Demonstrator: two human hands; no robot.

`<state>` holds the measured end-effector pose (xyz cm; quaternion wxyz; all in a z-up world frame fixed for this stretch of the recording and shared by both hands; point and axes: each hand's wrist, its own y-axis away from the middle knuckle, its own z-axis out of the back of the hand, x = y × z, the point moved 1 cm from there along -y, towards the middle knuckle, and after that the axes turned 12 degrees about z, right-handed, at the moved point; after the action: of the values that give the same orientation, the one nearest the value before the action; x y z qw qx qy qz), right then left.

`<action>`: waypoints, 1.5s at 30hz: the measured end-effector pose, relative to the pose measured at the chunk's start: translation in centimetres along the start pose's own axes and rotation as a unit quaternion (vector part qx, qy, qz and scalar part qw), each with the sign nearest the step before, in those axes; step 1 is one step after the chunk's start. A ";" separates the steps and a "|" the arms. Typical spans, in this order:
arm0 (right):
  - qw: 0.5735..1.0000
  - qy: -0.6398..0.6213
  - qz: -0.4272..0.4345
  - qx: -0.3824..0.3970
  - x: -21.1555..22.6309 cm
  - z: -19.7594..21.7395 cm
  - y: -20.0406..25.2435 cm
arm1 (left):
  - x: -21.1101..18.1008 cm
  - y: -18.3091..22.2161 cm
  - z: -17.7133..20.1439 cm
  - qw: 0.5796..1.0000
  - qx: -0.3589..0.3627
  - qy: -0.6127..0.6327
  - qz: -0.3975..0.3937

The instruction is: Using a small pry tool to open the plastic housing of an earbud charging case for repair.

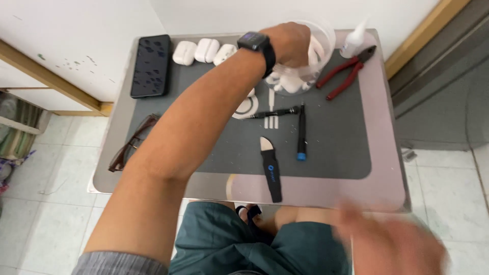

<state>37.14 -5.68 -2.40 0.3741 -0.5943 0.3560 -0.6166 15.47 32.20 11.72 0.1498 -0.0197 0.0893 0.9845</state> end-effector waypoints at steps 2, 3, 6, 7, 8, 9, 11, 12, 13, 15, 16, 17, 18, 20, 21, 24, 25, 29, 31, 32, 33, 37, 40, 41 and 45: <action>1.000 0.020 0.007 0.003 -1.4 -3.4 -8.4 | -0.9 -0.8 -0.9 0.999 0.042 -0.007 0.015; 0.967 0.132 -0.216 -0.022 -1.7 -4.4 -11.0 | -1.1 -1.6 -1.6 0.998 0.046 -0.010 0.042; 0.861 0.262 -0.435 -0.024 -4.0 -5.3 -13.6 | -0.4 -3.1 -3.2 0.998 0.004 0.022 0.053; 0.845 0.294 -0.447 0.001 -5.0 -5.3 -13.6 | 0.1 -3.4 -3.7 0.997 -0.039 0.058 0.033; 0.846 0.291 -0.447 0.005 -5.6 -5.2 -14.0 | 0.2 -4.1 -4.0 0.997 -0.039 0.058 0.038; 0.835 0.316 -0.444 0.083 -6.3 -5.1 -14.4 | 0.4 -4.9 -4.3 0.995 -0.045 0.061 0.060; 0.816 0.339 -0.441 0.158 -7.7 -4.9 -14.9 | 0.5 -4.5 -3.5 0.994 -0.048 0.062 0.079; 0.782 0.362 -0.465 0.202 -8.5 -4.8 -15.1 | 0.7 -3.4 -2.0 0.990 -0.069 0.090 0.088; 0.744 0.385 -0.488 0.244 -9.3 -4.7 -15.4 | 1.0 -2.3 -0.5 0.984 -0.090 0.118 0.098; 0.757 0.384 -0.478 0.227 -8.4 -5.1 -15.8 | 2.7 -0.7 1.3 0.977 -0.071 0.173 0.101; 0.769 0.381 -0.468 0.210 -7.9 -5.4 -15.9 | 3.7 0.2 2.1 0.967 -0.049 0.227 0.104; 0.769 0.381 -0.467 0.214 -8.0 -5.2 -14.8 | 4.7 2.9 2.0 0.966 -0.050 0.229 0.107; 0.803 0.375 -0.434 0.162 -8.1 -5.0 -13.9 | 5.7 5.6 1.9 0.951 -0.075 0.288 0.081; 0.834 0.365 -0.398 0.113 -6.5 -6.2 -13.1 | 7.2 11.3 1.5 0.931 -0.101 0.346 0.057; 0.885 0.278 -0.369 0.060 -4.7 -7.6 -13.4 | 7.6 14.4 1.3 0.894 -0.137 0.426 0.013; 0.933 0.100 -0.346 0.002 -2.0 -12.1 -13.8 | 6.2 23.4 -1.3 0.818 -0.146 0.554 -0.040; 0.936 0.016 -0.353 -0.004 -1.5 -13.8 -13.9 | 5.3 26.3 -2.6 0.784 -0.120 0.607 -0.051; 0.939 -0.023 -0.344 0.013 -2.7 -17.7 -12.9 | 5.7 28.9 -9.5 0.669 -0.089 0.736 -0.044; 0.921 -0.094 -0.378 -0.032 -3.0 -18.6 -11.7 | 5.9 30.6 -10.1 0.615 -0.101 0.781 -0.037; 0.920 -0.094 -0.379 -0.025 -3.0 -18.8 -11.2 | 6.3 31.0 -10.6 0.611 -0.106 0.784 -0.034; 0.905 -0.138 -0.401 -0.035 -3.2 -19.0 -10.7 | 6.5 31.2 -11.1 0.601 -0.102 0.791 -0.045; 0.849 -0.281 -0.438 -0.092 -4.5 -18.2 -7.8 | 7.1 31.0 -12.3 0.578 -0.064 0.811 -0.067; 0.824 -0.318 -0.453 -0.124 -4.0 -19.1 -7.2 | 6.0 31.1 -12.6 0.549 -0.100 0.829 -0.042; 0.825 -0.316 -0.452 -0.126 -3.8 -19.4 -6.8 | 5.3 31.3 -12.7 0.549 -0.097 0.829 -0.044; 0.802 -0.360 -0.459 -0.130 -3.0 -20.7 -6.2 | 3.5 34.0 -12.1 0.624 -0.206 0.748 0.090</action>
<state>16.22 -0.24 0.87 0.0677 -0.9106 -0.0417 -0.4055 2.13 -0.92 5.42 -0.0662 -0.7715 -0.0330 0.6319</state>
